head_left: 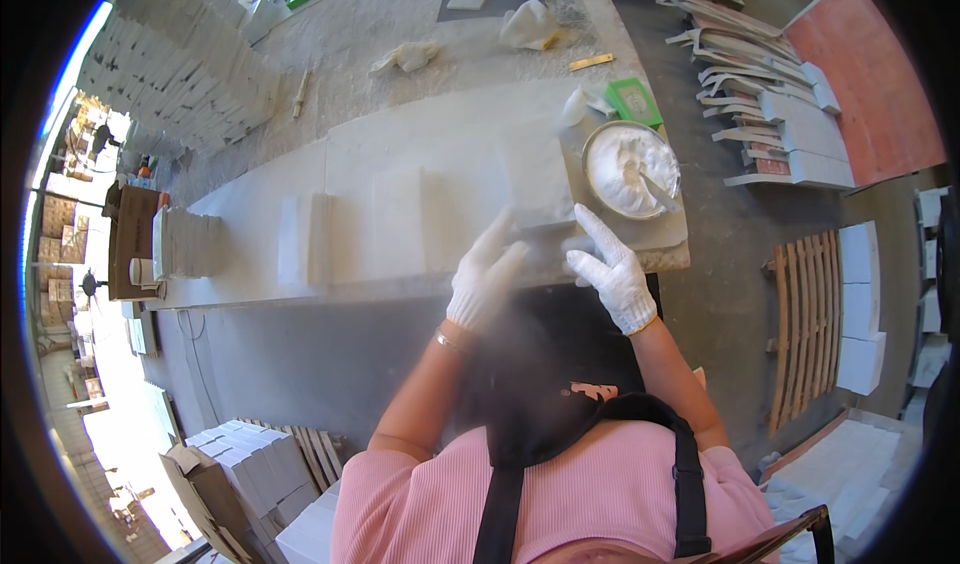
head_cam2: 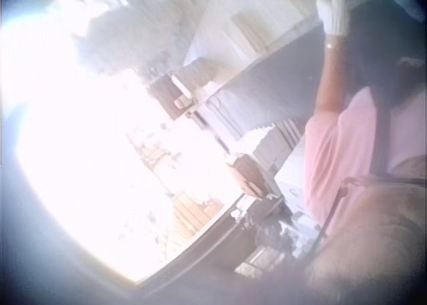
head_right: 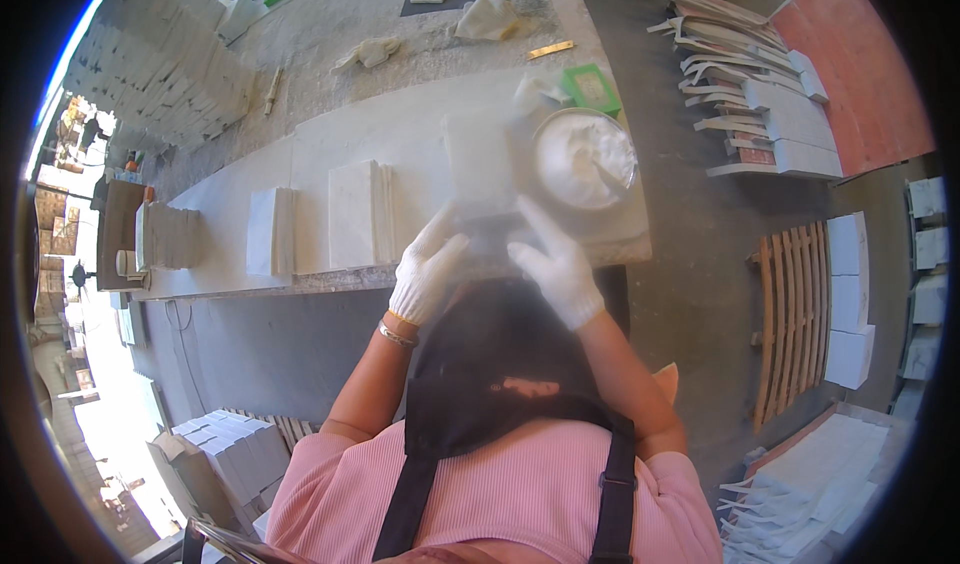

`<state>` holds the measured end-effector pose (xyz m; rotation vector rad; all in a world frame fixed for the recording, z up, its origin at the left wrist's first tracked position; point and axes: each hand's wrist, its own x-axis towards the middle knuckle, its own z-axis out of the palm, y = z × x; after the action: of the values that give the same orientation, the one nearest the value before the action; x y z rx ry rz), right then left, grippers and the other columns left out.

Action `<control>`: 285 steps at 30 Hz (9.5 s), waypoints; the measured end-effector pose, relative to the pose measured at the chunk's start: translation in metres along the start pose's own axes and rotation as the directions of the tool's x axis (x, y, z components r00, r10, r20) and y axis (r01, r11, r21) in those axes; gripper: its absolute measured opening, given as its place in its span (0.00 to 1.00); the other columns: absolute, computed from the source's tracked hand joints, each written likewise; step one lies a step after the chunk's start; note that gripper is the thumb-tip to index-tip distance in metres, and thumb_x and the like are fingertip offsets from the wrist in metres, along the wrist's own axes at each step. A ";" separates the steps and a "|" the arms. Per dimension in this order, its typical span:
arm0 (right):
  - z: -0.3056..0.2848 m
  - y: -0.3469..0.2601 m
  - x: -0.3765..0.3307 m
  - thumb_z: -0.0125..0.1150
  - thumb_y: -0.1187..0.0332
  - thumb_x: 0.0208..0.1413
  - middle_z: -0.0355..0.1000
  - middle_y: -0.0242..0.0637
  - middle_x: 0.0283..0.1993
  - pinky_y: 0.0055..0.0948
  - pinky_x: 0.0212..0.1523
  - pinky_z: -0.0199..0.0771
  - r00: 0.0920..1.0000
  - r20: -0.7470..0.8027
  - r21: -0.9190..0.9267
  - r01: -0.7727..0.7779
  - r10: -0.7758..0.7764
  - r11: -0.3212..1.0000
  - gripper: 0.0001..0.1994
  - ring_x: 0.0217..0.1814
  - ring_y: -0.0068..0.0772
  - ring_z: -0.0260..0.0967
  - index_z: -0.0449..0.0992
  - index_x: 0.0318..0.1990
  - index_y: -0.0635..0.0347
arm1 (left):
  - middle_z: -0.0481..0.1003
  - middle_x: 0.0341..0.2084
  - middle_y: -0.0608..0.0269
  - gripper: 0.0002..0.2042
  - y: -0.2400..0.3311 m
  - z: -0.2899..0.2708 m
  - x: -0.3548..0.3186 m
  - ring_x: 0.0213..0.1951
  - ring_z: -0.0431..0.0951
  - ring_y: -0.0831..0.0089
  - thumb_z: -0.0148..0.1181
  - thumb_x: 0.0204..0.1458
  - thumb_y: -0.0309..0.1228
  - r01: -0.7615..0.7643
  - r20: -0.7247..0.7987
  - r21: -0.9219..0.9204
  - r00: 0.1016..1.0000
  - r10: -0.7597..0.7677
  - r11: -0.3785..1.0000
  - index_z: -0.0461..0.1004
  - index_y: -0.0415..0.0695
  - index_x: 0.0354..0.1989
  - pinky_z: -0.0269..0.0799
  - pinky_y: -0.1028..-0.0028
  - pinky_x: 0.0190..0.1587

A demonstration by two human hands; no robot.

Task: The person applies a white paste to the edges of rectangular white tiles using a small metal spatula, then rubs the edges with gloved fingers. The tiles are handled one at a time and placed back on the workbench.

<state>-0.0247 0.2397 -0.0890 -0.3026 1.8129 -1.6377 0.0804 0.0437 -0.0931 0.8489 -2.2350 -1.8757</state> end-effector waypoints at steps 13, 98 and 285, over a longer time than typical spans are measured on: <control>-0.011 0.017 -0.025 0.58 0.58 0.71 0.80 0.41 0.46 0.25 0.37 0.80 0.969 0.162 0.508 -0.243 0.185 0.826 0.17 0.39 0.30 0.80 0.75 0.54 0.64 | 0.77 0.59 0.52 0.29 -0.024 0.002 -0.048 0.50 0.83 0.59 0.58 0.67 0.41 0.434 0.401 -0.693 0.896 -0.194 0.576 0.66 0.37 0.72 0.80 0.67 0.49; -0.039 0.011 -0.016 0.56 0.62 0.73 0.82 0.33 0.41 0.23 0.43 0.79 0.966 -0.218 0.252 0.194 -0.139 0.948 0.14 0.41 0.23 0.80 0.81 0.52 0.63 | 0.65 0.71 0.46 0.30 0.004 0.065 -0.031 0.72 0.64 0.49 0.46 0.71 0.51 0.552 0.491 -0.779 0.832 0.260 -0.297 0.63 0.38 0.71 0.57 0.45 0.76; -0.013 0.003 -0.054 0.66 0.68 0.63 0.80 0.38 0.37 0.27 0.41 0.78 0.917 0.204 0.060 -0.361 0.343 0.931 0.13 0.37 0.26 0.77 0.80 0.50 0.69 | 0.78 0.55 0.61 0.28 -0.012 0.014 -0.033 0.56 0.76 0.74 0.63 0.64 0.35 0.366 0.355 -0.661 0.922 -0.156 0.655 0.69 0.34 0.70 0.70 0.70 0.61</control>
<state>0.0089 0.2816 -0.0749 -0.0774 1.5354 -1.3856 0.1061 0.0709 -0.0989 0.8163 -1.2432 -2.8431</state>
